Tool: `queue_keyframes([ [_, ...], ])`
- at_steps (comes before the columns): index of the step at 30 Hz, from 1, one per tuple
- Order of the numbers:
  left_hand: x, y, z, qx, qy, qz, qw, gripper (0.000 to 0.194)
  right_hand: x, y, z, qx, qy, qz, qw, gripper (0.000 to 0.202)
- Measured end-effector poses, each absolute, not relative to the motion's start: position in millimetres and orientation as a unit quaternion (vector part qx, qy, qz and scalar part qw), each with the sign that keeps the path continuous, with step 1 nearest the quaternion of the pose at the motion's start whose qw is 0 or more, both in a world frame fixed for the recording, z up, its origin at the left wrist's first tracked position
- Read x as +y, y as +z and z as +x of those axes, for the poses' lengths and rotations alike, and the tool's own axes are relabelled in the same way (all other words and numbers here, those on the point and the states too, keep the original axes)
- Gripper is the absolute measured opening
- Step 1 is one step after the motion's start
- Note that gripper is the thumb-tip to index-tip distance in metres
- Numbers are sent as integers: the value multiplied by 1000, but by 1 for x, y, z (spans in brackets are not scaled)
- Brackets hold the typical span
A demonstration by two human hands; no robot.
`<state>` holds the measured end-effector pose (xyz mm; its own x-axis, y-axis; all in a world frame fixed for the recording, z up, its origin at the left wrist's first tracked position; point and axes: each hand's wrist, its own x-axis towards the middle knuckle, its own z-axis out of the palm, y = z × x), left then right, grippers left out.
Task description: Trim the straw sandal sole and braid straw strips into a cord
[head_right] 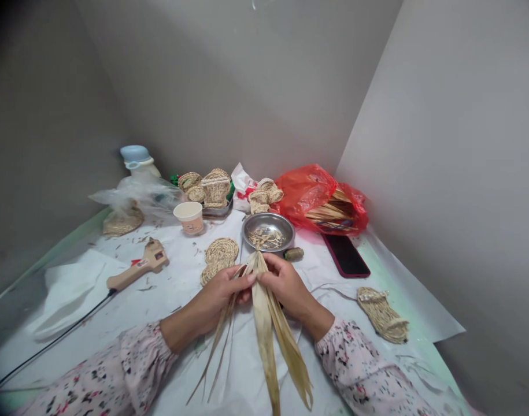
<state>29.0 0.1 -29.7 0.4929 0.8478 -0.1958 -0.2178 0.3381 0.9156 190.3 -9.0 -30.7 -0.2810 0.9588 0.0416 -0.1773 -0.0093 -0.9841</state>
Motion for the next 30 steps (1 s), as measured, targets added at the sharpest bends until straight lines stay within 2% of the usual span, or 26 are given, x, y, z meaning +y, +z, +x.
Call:
queue_keyframes([
  [7, 2, -32, 30, 374, 360, 466, 717, 30, -8, -26, 186, -570, 517, -420, 481, 33],
  [21, -2, -29, 33, 352, 372, 431, 743, 31, -10, -27, 184, -548, 535, -432, 476, 30],
  [30, -1, -31, 33, 390, 378, 483, 687, 29, -11, -25, 183, -567, 513, -431, 480, 26],
])
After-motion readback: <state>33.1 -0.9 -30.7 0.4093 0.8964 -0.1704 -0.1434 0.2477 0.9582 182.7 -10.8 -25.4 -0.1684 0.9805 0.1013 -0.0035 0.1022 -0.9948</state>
